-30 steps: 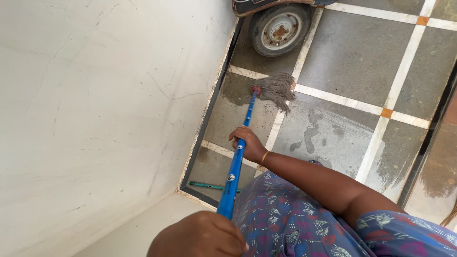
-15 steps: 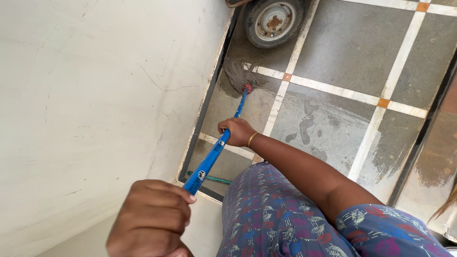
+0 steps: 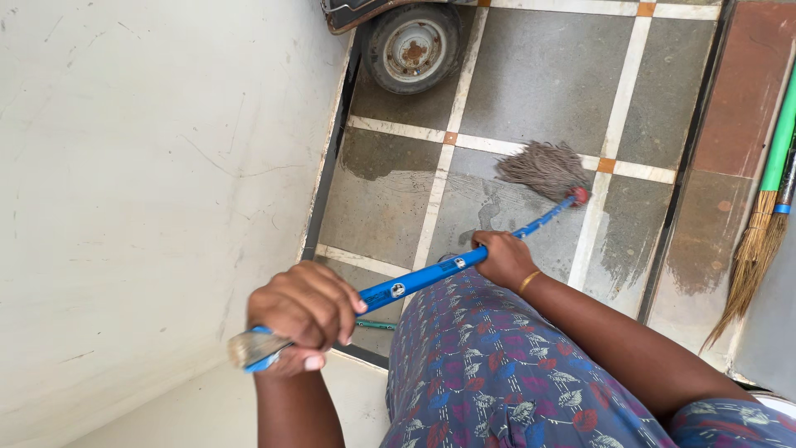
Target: The person mops the tiled floor of a garage or entryway using a mop with a blue handle, working around a parked motor scooter and near brooms leaning against a wall.
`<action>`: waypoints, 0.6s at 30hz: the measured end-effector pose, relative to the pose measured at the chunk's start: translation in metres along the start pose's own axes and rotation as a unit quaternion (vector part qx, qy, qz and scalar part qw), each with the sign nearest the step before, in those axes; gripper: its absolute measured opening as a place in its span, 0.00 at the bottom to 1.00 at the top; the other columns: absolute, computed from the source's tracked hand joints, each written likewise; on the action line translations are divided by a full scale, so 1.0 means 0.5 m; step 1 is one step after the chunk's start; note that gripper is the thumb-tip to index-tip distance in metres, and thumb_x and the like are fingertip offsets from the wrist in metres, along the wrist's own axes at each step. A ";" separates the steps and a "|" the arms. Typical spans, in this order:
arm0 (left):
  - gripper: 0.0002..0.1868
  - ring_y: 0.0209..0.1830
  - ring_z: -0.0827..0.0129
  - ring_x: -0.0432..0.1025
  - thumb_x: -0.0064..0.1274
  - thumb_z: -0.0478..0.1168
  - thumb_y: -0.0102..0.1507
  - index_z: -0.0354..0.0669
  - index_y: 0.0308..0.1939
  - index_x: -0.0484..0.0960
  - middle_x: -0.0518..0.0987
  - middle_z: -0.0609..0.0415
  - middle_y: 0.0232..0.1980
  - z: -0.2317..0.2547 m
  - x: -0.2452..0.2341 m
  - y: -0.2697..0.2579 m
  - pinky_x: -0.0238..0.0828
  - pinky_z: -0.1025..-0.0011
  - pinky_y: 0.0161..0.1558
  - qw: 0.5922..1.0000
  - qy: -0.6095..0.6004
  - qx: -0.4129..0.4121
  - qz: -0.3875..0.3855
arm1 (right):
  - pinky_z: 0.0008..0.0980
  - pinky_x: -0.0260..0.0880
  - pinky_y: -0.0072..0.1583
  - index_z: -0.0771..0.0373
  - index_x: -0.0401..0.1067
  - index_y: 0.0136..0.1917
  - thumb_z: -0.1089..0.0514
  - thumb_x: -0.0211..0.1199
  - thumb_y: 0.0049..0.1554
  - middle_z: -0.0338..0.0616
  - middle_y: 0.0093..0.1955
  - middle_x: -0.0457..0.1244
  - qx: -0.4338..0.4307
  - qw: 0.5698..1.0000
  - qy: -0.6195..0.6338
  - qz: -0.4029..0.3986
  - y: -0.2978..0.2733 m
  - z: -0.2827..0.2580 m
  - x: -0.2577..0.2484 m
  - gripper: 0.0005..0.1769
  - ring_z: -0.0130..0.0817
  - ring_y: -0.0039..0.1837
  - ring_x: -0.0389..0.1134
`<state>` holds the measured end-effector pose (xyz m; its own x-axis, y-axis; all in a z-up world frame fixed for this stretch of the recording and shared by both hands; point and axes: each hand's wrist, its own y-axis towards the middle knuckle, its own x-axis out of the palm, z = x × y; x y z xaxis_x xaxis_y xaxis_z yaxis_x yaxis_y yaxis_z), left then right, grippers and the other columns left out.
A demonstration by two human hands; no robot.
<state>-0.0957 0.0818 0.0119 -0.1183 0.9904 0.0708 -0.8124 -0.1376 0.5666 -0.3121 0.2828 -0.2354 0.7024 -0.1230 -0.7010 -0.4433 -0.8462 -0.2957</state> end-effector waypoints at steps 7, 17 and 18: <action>0.12 0.29 0.61 0.78 0.55 0.39 0.51 0.45 0.17 0.70 0.74 0.50 0.20 -0.189 0.093 0.017 0.78 0.55 0.55 0.985 -0.108 -0.126 -0.049 | 0.49 0.70 0.51 0.59 0.76 0.40 0.57 0.66 0.49 0.52 0.42 0.70 0.088 0.995 -0.040 0.020 -0.095 0.226 -0.034 0.05 0.55 0.50 0.71; 0.10 0.30 0.61 0.79 0.52 0.38 0.52 0.46 0.20 0.67 0.75 0.53 0.25 -0.104 0.110 -0.004 0.78 0.57 0.56 0.975 -0.073 -0.190 -0.090 | 0.45 0.66 0.59 0.60 0.76 0.41 0.62 0.67 0.48 0.48 0.38 0.68 0.065 0.987 0.032 0.142 -0.131 0.221 0.068 0.05 0.49 0.45 0.68; 0.10 0.30 0.61 0.79 0.52 0.38 0.52 0.46 0.20 0.67 0.75 0.53 0.25 -0.081 0.106 -0.015 0.78 0.57 0.56 0.976 -0.070 -0.190 -0.086 | 0.44 0.64 0.62 0.59 0.76 0.41 0.62 0.67 0.51 0.47 0.37 0.67 0.067 0.983 0.037 0.166 -0.123 0.204 0.081 0.03 0.47 0.44 0.67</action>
<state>-0.1188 0.1349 -0.0218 0.0958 0.9871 0.1285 -0.9693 0.0632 0.2375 -0.3131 0.3827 -0.3117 0.5428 -0.4232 -0.7254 -0.7212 -0.6775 -0.1444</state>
